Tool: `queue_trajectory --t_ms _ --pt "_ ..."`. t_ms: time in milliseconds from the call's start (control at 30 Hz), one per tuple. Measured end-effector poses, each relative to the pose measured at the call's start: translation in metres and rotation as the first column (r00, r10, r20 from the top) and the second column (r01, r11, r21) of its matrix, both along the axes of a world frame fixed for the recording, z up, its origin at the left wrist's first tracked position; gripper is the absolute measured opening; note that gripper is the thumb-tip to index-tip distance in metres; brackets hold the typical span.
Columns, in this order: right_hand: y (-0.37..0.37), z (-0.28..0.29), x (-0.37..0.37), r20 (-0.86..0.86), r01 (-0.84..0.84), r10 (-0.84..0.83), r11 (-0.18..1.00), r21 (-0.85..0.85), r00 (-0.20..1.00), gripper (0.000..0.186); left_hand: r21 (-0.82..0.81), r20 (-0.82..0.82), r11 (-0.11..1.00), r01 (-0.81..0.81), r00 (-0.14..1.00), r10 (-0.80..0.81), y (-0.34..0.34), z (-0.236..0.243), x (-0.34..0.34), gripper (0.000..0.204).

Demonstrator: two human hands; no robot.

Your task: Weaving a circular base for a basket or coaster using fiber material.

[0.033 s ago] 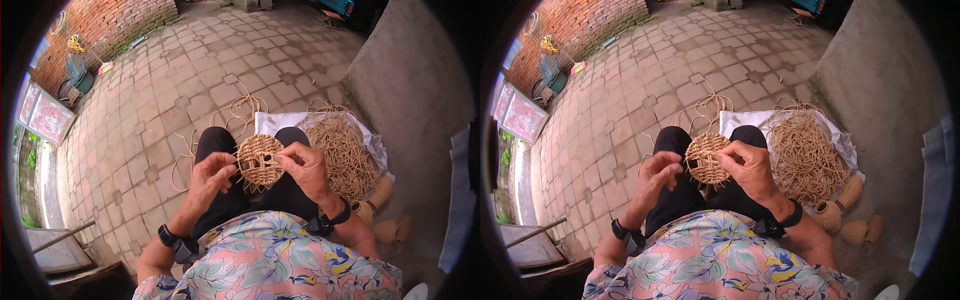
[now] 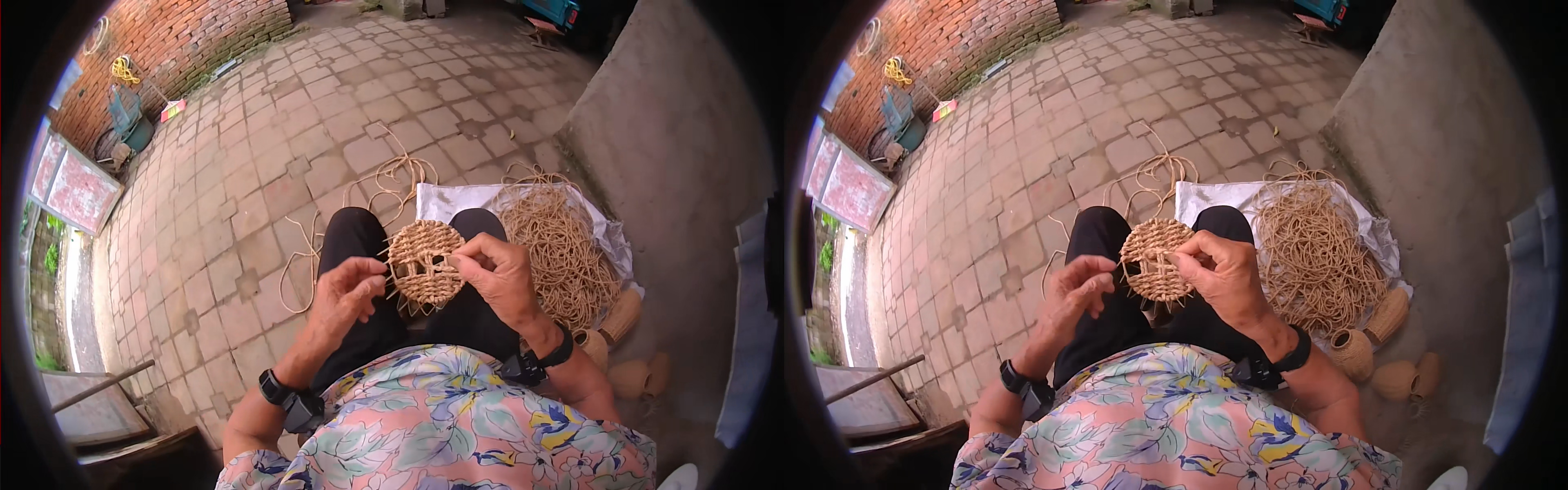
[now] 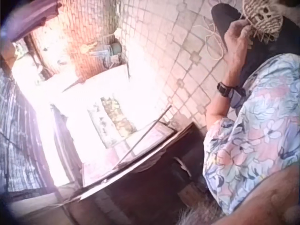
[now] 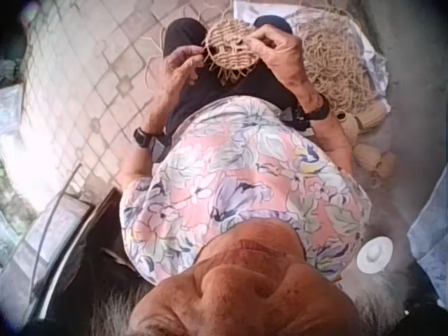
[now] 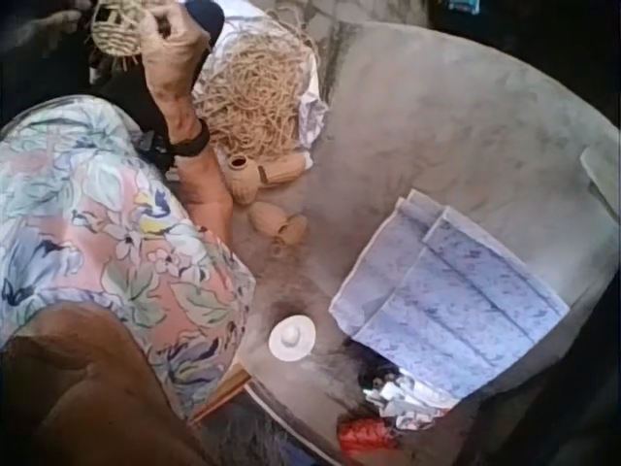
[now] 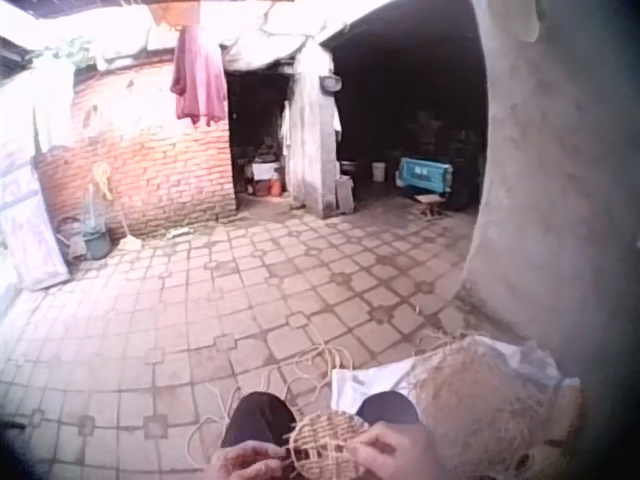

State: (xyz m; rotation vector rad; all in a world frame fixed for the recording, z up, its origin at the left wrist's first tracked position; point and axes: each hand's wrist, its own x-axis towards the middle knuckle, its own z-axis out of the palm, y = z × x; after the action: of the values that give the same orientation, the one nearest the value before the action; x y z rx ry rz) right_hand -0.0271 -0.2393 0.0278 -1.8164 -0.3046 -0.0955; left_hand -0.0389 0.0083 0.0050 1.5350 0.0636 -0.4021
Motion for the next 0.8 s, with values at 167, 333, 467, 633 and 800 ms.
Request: queue_trajectory --t_ms 167,333,467,633,800 --pt "0.003 -0.013 0.007 -0.001 0.05 -0.051 0.977 -0.209 0.999 0.007 0.205 -0.083 0.965 0.166 0.985 -0.152 -0.008 -0.016 -0.009 0.04" --pt "0.013 -0.012 0.018 0.088 0.033 0.003 0.911 -0.411 0.996 0.009 0.051 -0.152 0.975 0.218 0.966 -0.208 -0.014 -0.018 -0.012 0.049" --pt "0.015 -0.005 0.024 0.154 0.039 0.055 0.835 -0.549 0.987 0.011 0.117 -0.03 0.993 -0.004 1.0 0.008 -0.014 -0.032 -0.014 0.038" --pt "0.012 -0.007 0.018 0.197 -0.007 0.142 0.828 -0.561 0.97 0.011 0.133 0.127 0.991 0.034 0.991 -0.051 -0.011 -0.036 -0.006 0.041" --pt "0.015 -0.004 0.019 0.263 0.048 0.205 0.696 -0.717 0.943 0.01 -0.015 -0.1 0.965 0.261 0.96 -0.262 -0.021 -0.012 0.011 0.055"
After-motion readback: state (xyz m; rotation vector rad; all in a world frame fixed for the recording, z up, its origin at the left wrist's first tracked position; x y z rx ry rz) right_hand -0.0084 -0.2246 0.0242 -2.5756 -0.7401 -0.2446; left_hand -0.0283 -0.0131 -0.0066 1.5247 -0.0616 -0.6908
